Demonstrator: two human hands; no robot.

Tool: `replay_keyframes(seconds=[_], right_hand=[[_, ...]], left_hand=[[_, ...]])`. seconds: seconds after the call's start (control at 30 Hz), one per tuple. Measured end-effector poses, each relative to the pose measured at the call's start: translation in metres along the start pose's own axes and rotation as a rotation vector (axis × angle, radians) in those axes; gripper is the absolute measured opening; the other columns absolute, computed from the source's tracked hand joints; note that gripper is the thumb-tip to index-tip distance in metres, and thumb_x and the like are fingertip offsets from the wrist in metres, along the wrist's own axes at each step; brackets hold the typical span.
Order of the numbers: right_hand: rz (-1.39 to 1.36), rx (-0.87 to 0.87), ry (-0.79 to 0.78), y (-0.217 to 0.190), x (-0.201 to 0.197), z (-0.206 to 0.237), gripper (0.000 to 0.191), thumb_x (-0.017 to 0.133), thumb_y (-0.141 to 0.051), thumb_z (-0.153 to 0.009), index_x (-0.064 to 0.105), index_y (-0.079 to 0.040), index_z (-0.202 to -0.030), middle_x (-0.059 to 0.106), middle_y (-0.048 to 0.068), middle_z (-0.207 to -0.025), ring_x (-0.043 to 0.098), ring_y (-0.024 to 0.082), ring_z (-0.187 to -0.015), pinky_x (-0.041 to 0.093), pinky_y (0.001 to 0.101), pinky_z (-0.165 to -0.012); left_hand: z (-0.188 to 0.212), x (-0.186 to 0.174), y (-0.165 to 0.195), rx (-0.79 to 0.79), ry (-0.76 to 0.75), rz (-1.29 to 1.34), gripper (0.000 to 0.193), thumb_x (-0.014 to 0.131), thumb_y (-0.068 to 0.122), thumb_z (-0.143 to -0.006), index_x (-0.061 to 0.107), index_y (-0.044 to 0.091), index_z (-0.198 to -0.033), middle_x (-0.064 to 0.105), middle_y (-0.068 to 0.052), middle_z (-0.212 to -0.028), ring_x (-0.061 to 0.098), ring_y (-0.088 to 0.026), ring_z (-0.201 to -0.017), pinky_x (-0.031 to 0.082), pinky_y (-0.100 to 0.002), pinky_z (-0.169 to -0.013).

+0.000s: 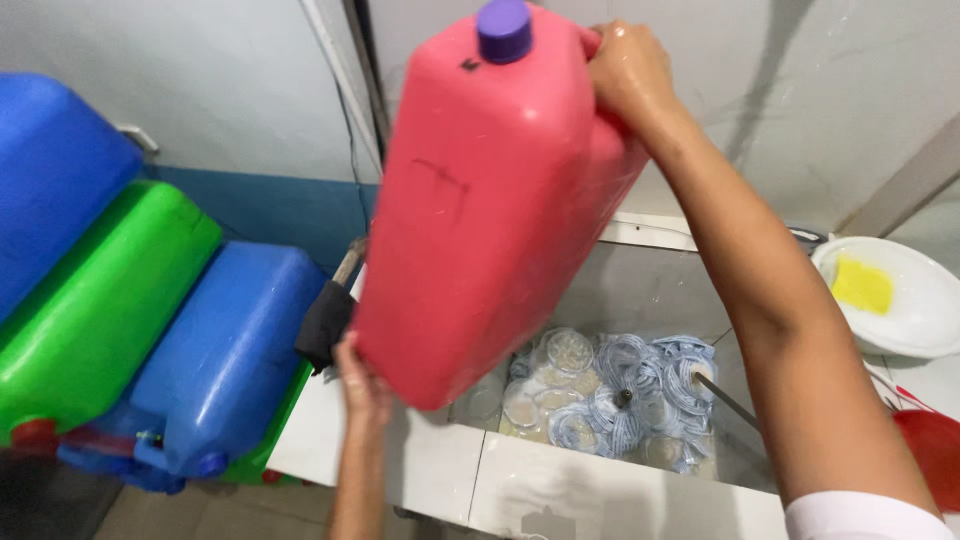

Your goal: The person cleans a red plastic container by rinsing it with water, scrubbing with a sponge, and shaking out excess water. They then repeat the process with a blue container, using scissors to remove a plastic seal before scrubbing and rinsing. Both containers are handled one at a time and placed back among other containers.

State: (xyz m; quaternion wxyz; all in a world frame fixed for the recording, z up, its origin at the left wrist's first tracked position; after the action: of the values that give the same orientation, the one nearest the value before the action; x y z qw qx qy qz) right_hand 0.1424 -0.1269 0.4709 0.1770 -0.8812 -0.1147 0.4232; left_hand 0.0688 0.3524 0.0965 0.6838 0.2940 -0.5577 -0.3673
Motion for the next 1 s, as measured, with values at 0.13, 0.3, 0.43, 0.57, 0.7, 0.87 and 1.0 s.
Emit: replay_keyframes(seconds=[0.13,0.3,0.43,0.57,0.7,0.87,1.0], right_hand=[[0.113,0.056,-0.168,0.046,0.028,0.008,0.044,0.070,-0.044,-0.084,0.077,-0.005,-0.104,0.071,0.030,-0.101,0.066,0.049,-0.096,0.052,0.0552,-0.083],[-0.572,0.266,-0.137,0.163,0.025,0.113,0.054,0.070,-0.037,-0.079,0.070,-0.008,-0.124,0.074,0.022,-0.113,0.071,0.033,-0.104,0.053,0.0455,-0.091],[-1.034,0.485,0.089,0.228,0.024,0.223,0.053,0.069,-0.036,-0.079,0.070,-0.008,-0.124,0.073,0.022,-0.115,0.070,0.033,-0.105,0.053,0.0455,-0.091],[-1.254,0.692,0.224,0.236,0.063,0.334,0.052,0.069,-0.035,-0.080,0.070,-0.008,-0.124,0.072,0.022,-0.116,0.070,0.033,-0.106,0.053,0.0456,-0.092],[-1.339,0.840,0.197,0.229,0.112,0.394,0.052,0.069,-0.035,-0.080,0.070,-0.008,-0.124,0.071,0.023,-0.117,0.069,0.033,-0.106,0.053,0.0457,-0.092],[-1.363,0.939,0.182,0.237,0.135,0.424,0.051,0.068,-0.034,-0.080,0.070,-0.008,-0.124,0.070,0.023,-0.119,0.069,0.033,-0.107,0.053,0.0459,-0.093],[-1.356,0.953,0.190,0.247,0.131,0.434,0.050,0.068,-0.033,-0.080,0.070,-0.008,-0.124,0.069,0.023,-0.120,0.069,0.034,-0.108,0.052,0.0459,-0.094]], left_hand=[[0.029,0.033,-0.044,-0.131,-0.035,0.093,0.049,0.043,0.045,-0.103,0.055,0.010,-0.135,0.073,-0.010,-0.123,0.073,-0.022,-0.102,0.057,-0.038,-0.085],[0.036,0.105,0.074,0.189,-0.177,-0.080,0.062,0.042,0.043,-0.104,0.047,0.006,-0.154,0.069,-0.008,-0.132,0.072,-0.016,-0.112,0.055,-0.034,-0.098],[0.045,0.267,0.109,0.534,-0.488,-0.437,0.057,0.051,0.039,-0.104,0.052,0.003,-0.149,0.071,-0.019,-0.130,0.073,-0.021,-0.112,0.060,-0.032,-0.096],[0.049,0.391,0.071,0.682,-0.751,-0.471,0.049,0.057,0.031,-0.108,0.057,0.003,-0.148,0.068,-0.012,-0.134,0.066,-0.022,-0.118,0.053,-0.034,-0.106],[-0.033,0.320,0.072,0.850,-0.265,-0.340,0.033,0.062,0.024,-0.104,0.066,0.004,-0.130,0.068,-0.011,-0.129,0.063,-0.024,-0.121,0.048,-0.034,-0.107],[-0.122,0.100,-0.042,0.064,0.505,-0.427,0.066,0.068,0.029,-0.088,0.042,0.023,-0.149,0.019,-0.028,-0.159,0.036,-0.039,-0.139,0.040,-0.051,-0.109],[-0.137,0.074,-0.057,-0.014,0.468,0.169,0.057,0.070,0.013,-0.084,0.039,0.022,-0.132,0.047,-0.012,-0.133,0.052,-0.031,-0.111,0.052,-0.047,-0.090]])
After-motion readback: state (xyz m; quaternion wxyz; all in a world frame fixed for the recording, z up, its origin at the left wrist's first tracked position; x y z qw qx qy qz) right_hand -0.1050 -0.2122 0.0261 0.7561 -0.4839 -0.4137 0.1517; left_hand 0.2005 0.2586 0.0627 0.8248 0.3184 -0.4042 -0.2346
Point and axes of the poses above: each hand's wrist, its own z-axis away from the middle knuckle, its own x-axis out of the palm, y = z × x, the point moved 10 cm from there along -z, towards the middle knuckle
